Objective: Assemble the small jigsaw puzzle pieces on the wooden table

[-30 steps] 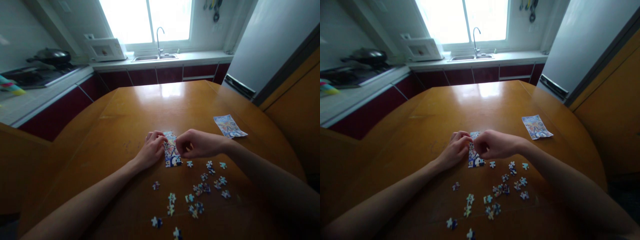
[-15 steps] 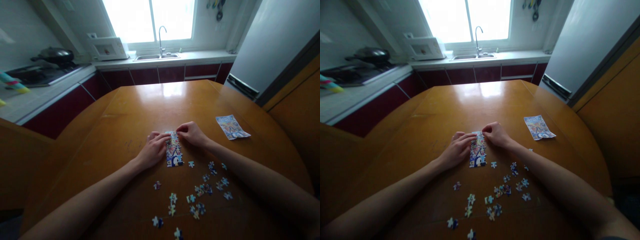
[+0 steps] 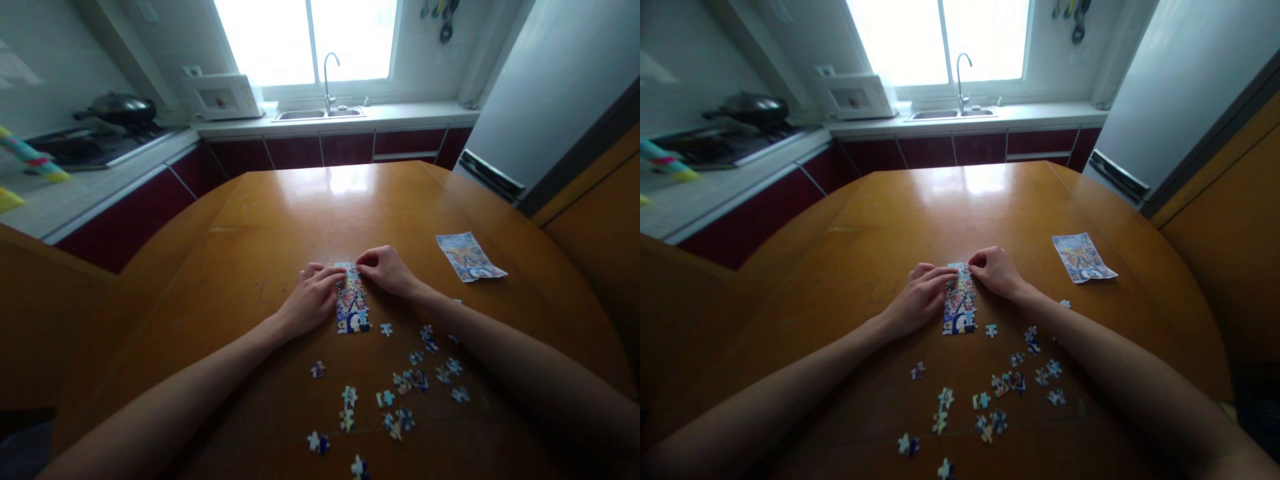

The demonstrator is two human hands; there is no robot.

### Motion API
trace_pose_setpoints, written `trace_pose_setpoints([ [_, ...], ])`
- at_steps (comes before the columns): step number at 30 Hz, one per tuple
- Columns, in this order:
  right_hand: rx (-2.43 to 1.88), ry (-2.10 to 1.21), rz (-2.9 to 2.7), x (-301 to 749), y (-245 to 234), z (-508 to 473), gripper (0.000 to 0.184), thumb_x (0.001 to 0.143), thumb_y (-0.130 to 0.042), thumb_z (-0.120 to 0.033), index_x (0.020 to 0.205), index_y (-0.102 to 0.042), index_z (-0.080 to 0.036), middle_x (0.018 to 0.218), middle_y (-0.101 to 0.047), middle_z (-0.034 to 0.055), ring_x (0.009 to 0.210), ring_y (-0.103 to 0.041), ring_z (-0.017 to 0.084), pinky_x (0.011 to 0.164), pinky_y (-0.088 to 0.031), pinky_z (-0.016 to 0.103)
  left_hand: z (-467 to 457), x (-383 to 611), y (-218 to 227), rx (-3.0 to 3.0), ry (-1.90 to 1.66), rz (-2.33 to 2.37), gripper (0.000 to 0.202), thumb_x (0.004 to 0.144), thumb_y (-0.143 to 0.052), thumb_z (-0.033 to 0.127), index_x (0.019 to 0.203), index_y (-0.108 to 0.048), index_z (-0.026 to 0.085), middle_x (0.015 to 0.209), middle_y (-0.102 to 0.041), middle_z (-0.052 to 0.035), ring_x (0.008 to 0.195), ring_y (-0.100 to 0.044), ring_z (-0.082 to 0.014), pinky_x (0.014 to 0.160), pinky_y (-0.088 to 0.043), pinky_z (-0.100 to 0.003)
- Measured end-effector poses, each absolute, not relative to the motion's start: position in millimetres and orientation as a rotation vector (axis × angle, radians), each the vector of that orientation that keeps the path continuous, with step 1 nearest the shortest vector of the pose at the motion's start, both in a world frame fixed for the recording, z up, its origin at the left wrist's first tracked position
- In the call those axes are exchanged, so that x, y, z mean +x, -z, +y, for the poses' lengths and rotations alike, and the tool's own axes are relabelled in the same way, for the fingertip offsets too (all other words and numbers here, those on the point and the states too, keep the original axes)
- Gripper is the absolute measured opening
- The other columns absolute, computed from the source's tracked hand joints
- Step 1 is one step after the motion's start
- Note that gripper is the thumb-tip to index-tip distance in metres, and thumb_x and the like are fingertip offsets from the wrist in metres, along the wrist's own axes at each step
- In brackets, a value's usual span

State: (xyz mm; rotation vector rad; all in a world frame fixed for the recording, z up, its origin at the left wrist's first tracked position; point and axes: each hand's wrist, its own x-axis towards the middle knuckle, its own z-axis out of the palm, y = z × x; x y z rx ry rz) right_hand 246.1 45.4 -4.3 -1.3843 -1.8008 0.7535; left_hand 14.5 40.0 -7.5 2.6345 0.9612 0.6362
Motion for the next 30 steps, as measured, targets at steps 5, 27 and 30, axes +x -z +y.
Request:
trace_pose_setpoints([
  [5,-1.352,-0.797,-1.728,247,4,48,0.014,0.078,-0.066,-0.02,0.083,-0.077,-0.012,0.077,-0.077,0.0082,0.069,-0.067,0.017,0.065,-0.051,0.028,40,15,7,2.631,-0.662,0.954,0.037,0.093,-0.052,0.012,0.125,-0.064,0.025,0.131,-0.064,-0.0037,0.111,-0.05,-0.0269,0.1,-0.044,-0.051],
  [27,-0.96,-1.134,-1.725,229,2,30,0.028,0.081,-0.076,-0.032,0.1,-0.064,-0.015,0.082,-0.069,0.0022,0.072,-0.062,0.012,0.065,-0.05,0.027,41,12,2,2.411,-1.204,0.803,0.013,0.091,-0.071,0.034,0.094,-0.073,0.022,0.087,-0.075,-0.0033,0.081,-0.062,-0.0179,0.075,-0.055,-0.034],
  [30,-0.938,-0.915,-1.859,230,-3,27,0.016,0.083,-0.073,-0.029,0.091,-0.069,-0.015,0.079,-0.068,0.0019,0.07,-0.059,0.012,0.064,-0.048,0.026,42,11,2,2.405,-1.205,0.824,0.014,0.089,-0.074,0.036,0.091,-0.072,0.022,0.085,-0.074,-0.0028,0.081,-0.063,-0.0182,0.076,-0.055,-0.035],
])
